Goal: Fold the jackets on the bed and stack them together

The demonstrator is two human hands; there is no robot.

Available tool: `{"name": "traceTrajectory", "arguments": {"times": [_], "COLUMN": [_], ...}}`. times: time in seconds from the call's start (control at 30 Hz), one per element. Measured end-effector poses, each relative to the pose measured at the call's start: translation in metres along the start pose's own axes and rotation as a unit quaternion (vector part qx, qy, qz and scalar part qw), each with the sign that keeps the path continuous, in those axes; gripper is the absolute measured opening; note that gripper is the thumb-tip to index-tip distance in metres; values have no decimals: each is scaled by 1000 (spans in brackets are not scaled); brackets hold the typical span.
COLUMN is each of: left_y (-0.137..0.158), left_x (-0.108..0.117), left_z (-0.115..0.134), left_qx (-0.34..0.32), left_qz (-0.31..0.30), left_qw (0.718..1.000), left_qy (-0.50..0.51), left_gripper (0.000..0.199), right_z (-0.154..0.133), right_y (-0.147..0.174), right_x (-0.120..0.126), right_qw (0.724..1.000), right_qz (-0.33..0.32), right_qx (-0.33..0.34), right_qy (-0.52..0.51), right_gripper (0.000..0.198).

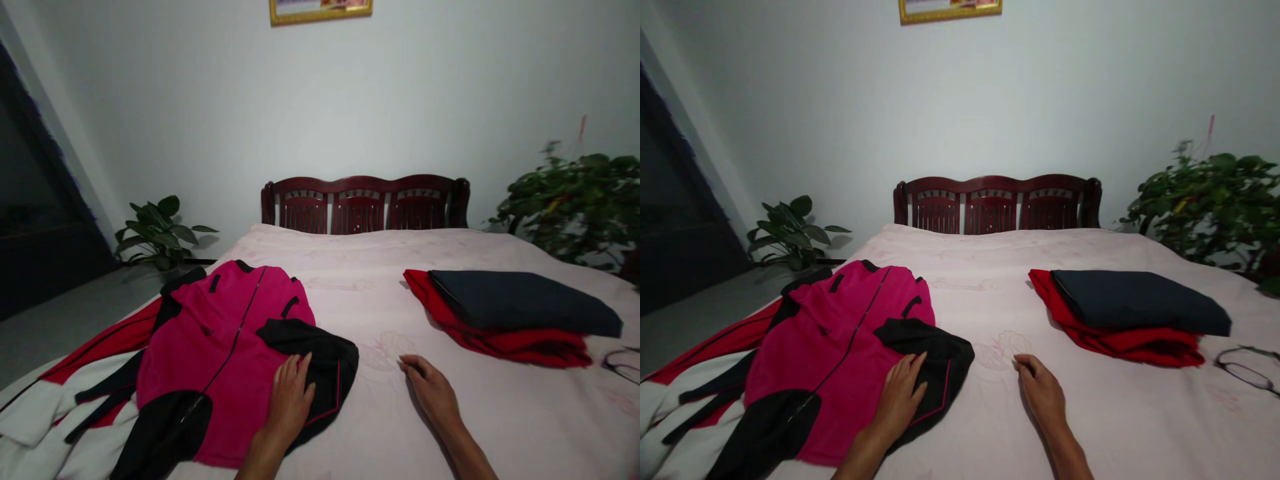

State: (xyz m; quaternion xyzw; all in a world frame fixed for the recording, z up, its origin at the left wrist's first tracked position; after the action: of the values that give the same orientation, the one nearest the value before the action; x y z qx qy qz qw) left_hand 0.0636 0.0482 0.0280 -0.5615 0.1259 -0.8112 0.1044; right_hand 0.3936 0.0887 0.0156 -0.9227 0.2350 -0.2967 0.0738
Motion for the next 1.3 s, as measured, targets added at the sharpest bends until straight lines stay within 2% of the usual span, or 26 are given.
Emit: {"name": "traceTrajectory", "arguments": {"times": [0.63,0.97,1.17,1.3], "left_y": [1,0,1,1], "left_x": [-3,-3,-6,-4], "left_z": [-2,-3,-4,-3], "left_qx": [-8,-8,-14,-11], "left_qz": [26,14,35,26], "left_qw": [1000,1000,999,999], "left_qy": [10,9,14,20], "left_gripper": [56,57,57,57], "right_z": [3,5,4,2], "right_y": [-1,-1,-1,-1], "right_x": [1,-1,-1,0], "right_qw": [1000,1000,1000,1000], "right_qz": [12,11,5,5], "right_qx": [5,7,4,-13], "right_qy": [-1,5,4,-13], "right_gripper": [33,33,33,36]}}
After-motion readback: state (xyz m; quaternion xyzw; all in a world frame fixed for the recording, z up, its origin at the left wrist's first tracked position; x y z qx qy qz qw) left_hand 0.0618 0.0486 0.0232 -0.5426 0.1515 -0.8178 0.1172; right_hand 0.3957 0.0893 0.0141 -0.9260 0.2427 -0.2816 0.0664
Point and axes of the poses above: each hand's wrist, its own y-axis away from the middle knuckle, its own x-axis out of the back of the hand, z = x × y, the point moved 4 cm from there along -y, towards the middle knuckle, and after that the axes turned 11 degrees about z, right-handed, at the moved point
